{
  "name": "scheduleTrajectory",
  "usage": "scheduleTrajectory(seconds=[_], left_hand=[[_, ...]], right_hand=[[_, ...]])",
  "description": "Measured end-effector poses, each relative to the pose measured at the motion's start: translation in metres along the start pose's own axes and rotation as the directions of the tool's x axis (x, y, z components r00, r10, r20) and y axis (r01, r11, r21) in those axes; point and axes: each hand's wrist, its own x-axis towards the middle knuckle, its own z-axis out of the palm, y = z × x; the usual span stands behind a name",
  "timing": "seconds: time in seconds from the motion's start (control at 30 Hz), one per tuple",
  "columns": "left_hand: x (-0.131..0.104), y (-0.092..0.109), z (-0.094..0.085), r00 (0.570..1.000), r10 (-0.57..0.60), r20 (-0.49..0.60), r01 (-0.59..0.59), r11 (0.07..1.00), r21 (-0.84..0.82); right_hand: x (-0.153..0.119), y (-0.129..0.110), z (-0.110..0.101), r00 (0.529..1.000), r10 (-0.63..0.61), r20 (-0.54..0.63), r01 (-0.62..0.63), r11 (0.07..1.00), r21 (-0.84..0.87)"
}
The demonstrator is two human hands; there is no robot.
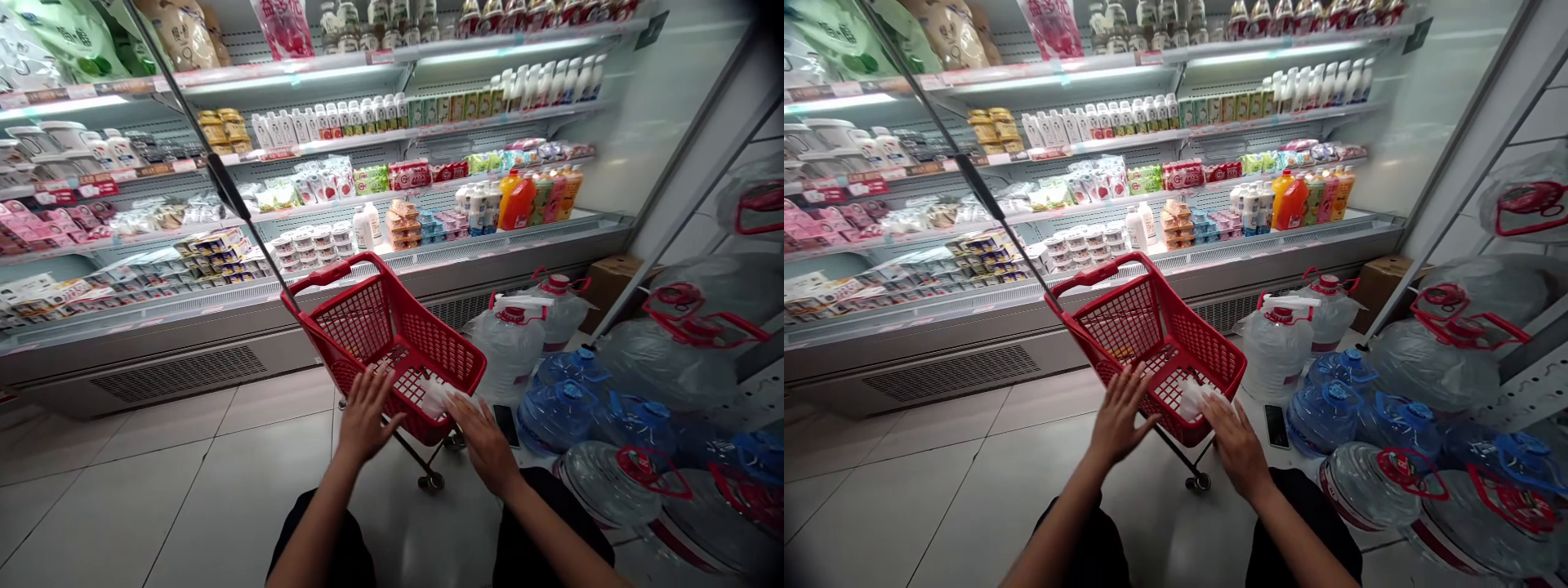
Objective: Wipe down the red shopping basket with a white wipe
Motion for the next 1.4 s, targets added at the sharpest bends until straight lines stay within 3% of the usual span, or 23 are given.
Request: scheduleTrajectory(seconds=[0.1, 0.17, 0.37, 0.47, 0.57, 0.7, 0.83, 0.9, 1.17, 1.4], left_hand=[[0.008, -0.034, -0.002, 0.997, -0.072, -0.029, 0.073, 0.996, 0.044], [0.009, -0.038, 0.000, 0.998, -0.064, -0.021, 0.065, 0.997, 0.041], [0.009, 0.009, 0.015, 0.984, -0.152, -0.088, 0.156, 0.987, 0.034], [0.013, 0.032, 0.022, 0.980, -0.173, -0.102, 0.178, 0.983, 0.037], [0.019, 0.040, 0.022, 0.984, -0.163, -0.075, 0.167, 0.985, 0.043], [0.023, 0.012, 0.000, 0.993, -0.108, -0.039, 0.111, 0.991, 0.068], [0.018, -0.039, -0.035, 0.958, -0.231, -0.168, 0.256, 0.955, 0.151], [0.015, -0.053, -0.045, 0.950, -0.241, -0.198, 0.278, 0.942, 0.188], [0.017, -0.035, -0.044, 0.911, -0.332, -0.243, 0.381, 0.904, 0.195], [0.016, -0.055, -0.058, 0.929, -0.283, -0.240, 0.331, 0.924, 0.191]], right_hand=[[0.001, 0.024, -0.007, 0.987, 0.152, -0.057, -0.152, 0.988, -0.004], [0.001, 0.027, -0.007, 0.971, 0.224, -0.078, -0.225, 0.974, 0.002], [0.005, -0.010, 0.003, 0.974, 0.210, -0.088, -0.213, 0.977, -0.024], [0.029, -0.026, 0.017, 0.981, 0.166, -0.099, -0.173, 0.982, -0.071], [0.060, -0.032, 0.030, 0.992, 0.085, -0.089, -0.094, 0.990, -0.102], [0.079, -0.018, 0.030, 0.997, 0.032, -0.068, -0.041, 0.988, -0.148], [0.077, 0.007, 0.024, 0.994, 0.070, -0.080, -0.084, 0.980, -0.183], [0.079, 0.014, 0.028, 0.986, 0.121, -0.113, -0.140, 0.975, -0.175], [0.095, 0.005, 0.045, 0.989, 0.116, -0.089, -0.127, 0.984, -0.126], [0.101, 0.015, 0.051, 0.992, 0.102, -0.070, -0.109, 0.989, -0.102]])
